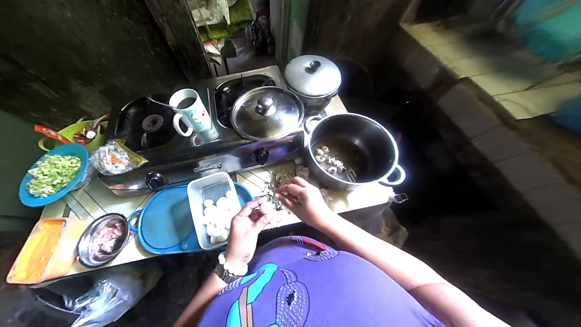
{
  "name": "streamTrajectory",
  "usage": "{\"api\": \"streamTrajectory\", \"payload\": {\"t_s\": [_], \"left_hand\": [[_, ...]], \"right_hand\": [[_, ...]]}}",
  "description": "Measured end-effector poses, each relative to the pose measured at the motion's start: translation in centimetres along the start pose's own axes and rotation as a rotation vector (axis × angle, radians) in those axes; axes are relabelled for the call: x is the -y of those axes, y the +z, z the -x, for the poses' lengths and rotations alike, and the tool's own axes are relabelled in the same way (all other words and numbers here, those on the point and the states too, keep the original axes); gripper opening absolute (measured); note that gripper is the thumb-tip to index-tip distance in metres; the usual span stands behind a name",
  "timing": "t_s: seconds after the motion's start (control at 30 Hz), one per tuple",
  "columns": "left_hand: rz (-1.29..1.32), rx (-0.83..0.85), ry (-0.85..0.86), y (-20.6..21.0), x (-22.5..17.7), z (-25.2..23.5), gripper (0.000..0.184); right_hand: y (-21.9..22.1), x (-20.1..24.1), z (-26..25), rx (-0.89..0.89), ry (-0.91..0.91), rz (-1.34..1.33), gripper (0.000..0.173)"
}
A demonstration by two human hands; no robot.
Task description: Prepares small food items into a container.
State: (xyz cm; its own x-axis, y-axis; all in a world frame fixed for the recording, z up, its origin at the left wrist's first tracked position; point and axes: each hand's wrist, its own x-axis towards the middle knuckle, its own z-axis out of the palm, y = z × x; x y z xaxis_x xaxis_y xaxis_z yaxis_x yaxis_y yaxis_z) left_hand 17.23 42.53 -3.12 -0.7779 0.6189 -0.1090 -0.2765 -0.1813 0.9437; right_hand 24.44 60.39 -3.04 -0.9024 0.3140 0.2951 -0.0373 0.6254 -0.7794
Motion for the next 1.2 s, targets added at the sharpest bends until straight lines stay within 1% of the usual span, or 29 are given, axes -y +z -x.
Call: {"api": "streamTrajectory", "payload": {"t_s": [0.07, 0.13, 0.2, 0.3, 0.37, 0.47, 0.57, 0.63, 0.7, 0.73, 0.83, 0.93, 1.07, 1.2], "left_hand": [[-0.103, 0.005, 0.069, 0.0, 0.2, 0.0, 0.036], [-0.172, 0.009, 0.123, -0.1, 0.3, -0.1, 0.034], [-0.194, 0.009, 0.137, -0.1, 0.3, -0.1, 0.035], [-0.187, 0.042, 0.105, -0.2, 0.1, 0.1, 0.035], [-0.145, 0.067, 0.077, -0.2, 0.1, 0.1, 0.035], [-0.036, 0.115, 0.04, -0.5, 0.1, 0.2, 0.035], [0.059, 0.138, 0.02, -0.7, 0.2, 0.3, 0.035], [0.095, 0.139, 0.015, -0.7, 0.2, 0.3, 0.035], [0.104, 0.126, 0.018, -0.6, 0.2, 0.3, 0.037], [0.09, 0.113, 0.025, -0.5, 0.2, 0.3, 0.038], [0.022, 0.048, 0.07, -0.1, 0.1, 0.1, 0.037], [-0.06, 0.0, 0.112, 0.6, -0.2, 0.1, 0.035], [-0.201, -0.052, 0.206, 0.7, 0.2, 0.2, 0.033], [-0.247, -0.07, 0.251, 0.8, 0.6, 0.3, 0.031]], "right_hand": [[0.1, 0.9, 0.3, 0.036, -0.08, -0.089, 0.026], [0.1, 1.4, 0.4, 0.049, -0.127, -0.095, 0.023], [0.2, 1.5, 0.4, 0.031, -0.166, -0.071, 0.018], [0.5, 1.4, 0.5, -0.013, -0.192, -0.038, 0.014], [0.6, 1.4, 0.6, -0.052, -0.165, -0.039, 0.014], [0.3, 1.1, 0.4, -0.064, -0.091, -0.06, 0.015], [0.0, 0.3, 0.1, -0.086, -0.024, -0.027, 0.017], [-0.3, -0.1, -0.2, -0.056, 0.051, 0.025, 0.018], [-0.6, -0.2, -0.4, 0.036, 0.14, 0.047, 0.023], [-0.6, -0.1, -0.4, 0.049, 0.138, 0.031, 0.024], [-0.1, 0.7, 0.2, 0.012, -0.008, -0.065, 0.025], [0.6, 1.7, 0.8, 0.027, -0.074, -0.176, 0.028], [1.6, 1.8, 1.2, -0.057, -0.111, -0.145, 0.022], [2.3, 1.8, 1.4, -0.145, -0.163, -0.076, 0.015]]}}
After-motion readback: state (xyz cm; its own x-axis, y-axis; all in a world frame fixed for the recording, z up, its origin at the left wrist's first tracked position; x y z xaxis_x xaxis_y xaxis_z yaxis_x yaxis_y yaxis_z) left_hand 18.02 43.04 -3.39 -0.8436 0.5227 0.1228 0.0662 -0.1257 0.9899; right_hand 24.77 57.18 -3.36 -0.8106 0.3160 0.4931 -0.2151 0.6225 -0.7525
